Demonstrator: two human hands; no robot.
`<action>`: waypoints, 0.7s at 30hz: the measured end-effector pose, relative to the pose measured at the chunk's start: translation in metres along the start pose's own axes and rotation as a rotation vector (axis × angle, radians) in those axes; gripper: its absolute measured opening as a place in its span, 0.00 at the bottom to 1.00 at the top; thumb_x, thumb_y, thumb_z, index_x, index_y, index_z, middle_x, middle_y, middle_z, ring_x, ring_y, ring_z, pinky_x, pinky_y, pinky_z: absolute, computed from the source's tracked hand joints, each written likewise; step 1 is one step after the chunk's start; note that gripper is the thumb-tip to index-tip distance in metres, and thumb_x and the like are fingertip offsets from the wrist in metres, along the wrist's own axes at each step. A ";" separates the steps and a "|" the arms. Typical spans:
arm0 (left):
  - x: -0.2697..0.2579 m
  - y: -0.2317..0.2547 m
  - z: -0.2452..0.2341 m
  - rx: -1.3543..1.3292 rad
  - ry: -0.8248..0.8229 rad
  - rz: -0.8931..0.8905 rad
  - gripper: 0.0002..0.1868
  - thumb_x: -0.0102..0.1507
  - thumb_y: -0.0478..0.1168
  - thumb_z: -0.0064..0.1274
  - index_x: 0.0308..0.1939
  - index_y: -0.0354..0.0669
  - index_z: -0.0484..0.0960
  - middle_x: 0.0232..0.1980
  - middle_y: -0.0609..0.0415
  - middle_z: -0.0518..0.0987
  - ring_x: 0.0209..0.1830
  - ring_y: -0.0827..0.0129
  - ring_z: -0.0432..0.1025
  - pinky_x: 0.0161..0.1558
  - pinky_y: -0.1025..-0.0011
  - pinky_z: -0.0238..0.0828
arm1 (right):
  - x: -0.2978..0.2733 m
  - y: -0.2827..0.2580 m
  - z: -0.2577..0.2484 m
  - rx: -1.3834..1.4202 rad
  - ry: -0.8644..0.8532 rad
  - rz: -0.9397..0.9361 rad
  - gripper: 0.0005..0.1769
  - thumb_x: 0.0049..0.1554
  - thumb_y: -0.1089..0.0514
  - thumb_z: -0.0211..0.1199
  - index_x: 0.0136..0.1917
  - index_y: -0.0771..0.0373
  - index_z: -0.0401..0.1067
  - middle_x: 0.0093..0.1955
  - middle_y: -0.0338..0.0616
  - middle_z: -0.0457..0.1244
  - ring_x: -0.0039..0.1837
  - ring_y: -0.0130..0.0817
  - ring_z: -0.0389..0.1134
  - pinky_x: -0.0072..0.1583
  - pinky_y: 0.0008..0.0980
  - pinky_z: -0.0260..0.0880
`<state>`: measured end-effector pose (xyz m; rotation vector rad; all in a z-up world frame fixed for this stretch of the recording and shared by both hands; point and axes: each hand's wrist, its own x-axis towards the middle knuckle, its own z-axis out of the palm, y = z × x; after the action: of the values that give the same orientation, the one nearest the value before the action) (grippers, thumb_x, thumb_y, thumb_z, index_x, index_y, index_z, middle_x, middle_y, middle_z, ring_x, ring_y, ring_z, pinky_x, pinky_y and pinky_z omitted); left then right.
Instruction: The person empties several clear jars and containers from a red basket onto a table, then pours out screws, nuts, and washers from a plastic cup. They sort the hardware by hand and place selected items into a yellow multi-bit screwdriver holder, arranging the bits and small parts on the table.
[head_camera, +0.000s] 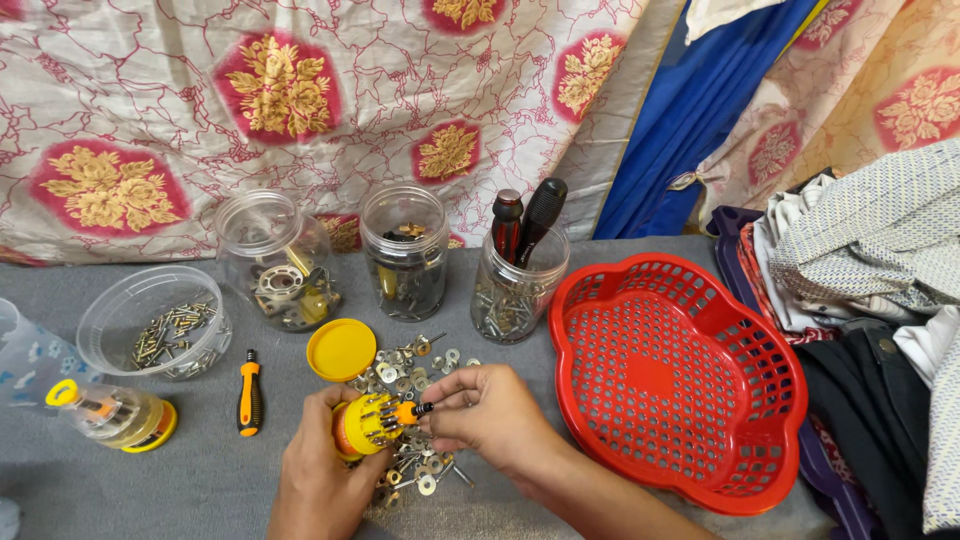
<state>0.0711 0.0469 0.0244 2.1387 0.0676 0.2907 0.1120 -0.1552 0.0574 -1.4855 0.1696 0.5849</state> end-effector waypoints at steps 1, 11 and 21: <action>0.000 0.000 0.001 -0.002 0.007 0.018 0.39 0.43 0.33 0.69 0.56 0.42 0.69 0.46 0.43 0.82 0.48 0.48 0.80 0.47 0.58 0.76 | 0.002 0.002 -0.001 -0.027 -0.010 -0.036 0.16 0.51 0.68 0.68 0.54 0.71 0.75 0.44 0.46 0.71 0.44 0.27 0.73 0.47 0.27 0.77; 0.006 0.000 0.008 -0.042 0.021 0.074 0.35 0.44 0.33 0.68 0.54 0.40 0.69 0.47 0.43 0.83 0.49 0.49 0.81 0.48 0.59 0.77 | 0.002 0.004 0.007 -0.076 -0.091 -0.174 0.19 0.53 0.67 0.66 0.59 0.69 0.73 0.48 0.44 0.71 0.48 0.24 0.73 0.51 0.24 0.75; 0.004 0.008 0.008 -0.049 -0.029 0.028 0.36 0.46 0.34 0.67 0.56 0.43 0.69 0.46 0.45 0.84 0.49 0.51 0.81 0.47 0.59 0.77 | -0.002 0.001 0.002 -0.027 -0.177 -0.186 0.20 0.55 0.69 0.64 0.62 0.73 0.73 0.51 0.49 0.72 0.49 0.28 0.74 0.53 0.26 0.77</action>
<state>0.0761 0.0368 0.0275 2.0959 0.0137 0.2745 0.1092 -0.1535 0.0572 -1.4486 -0.1133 0.5657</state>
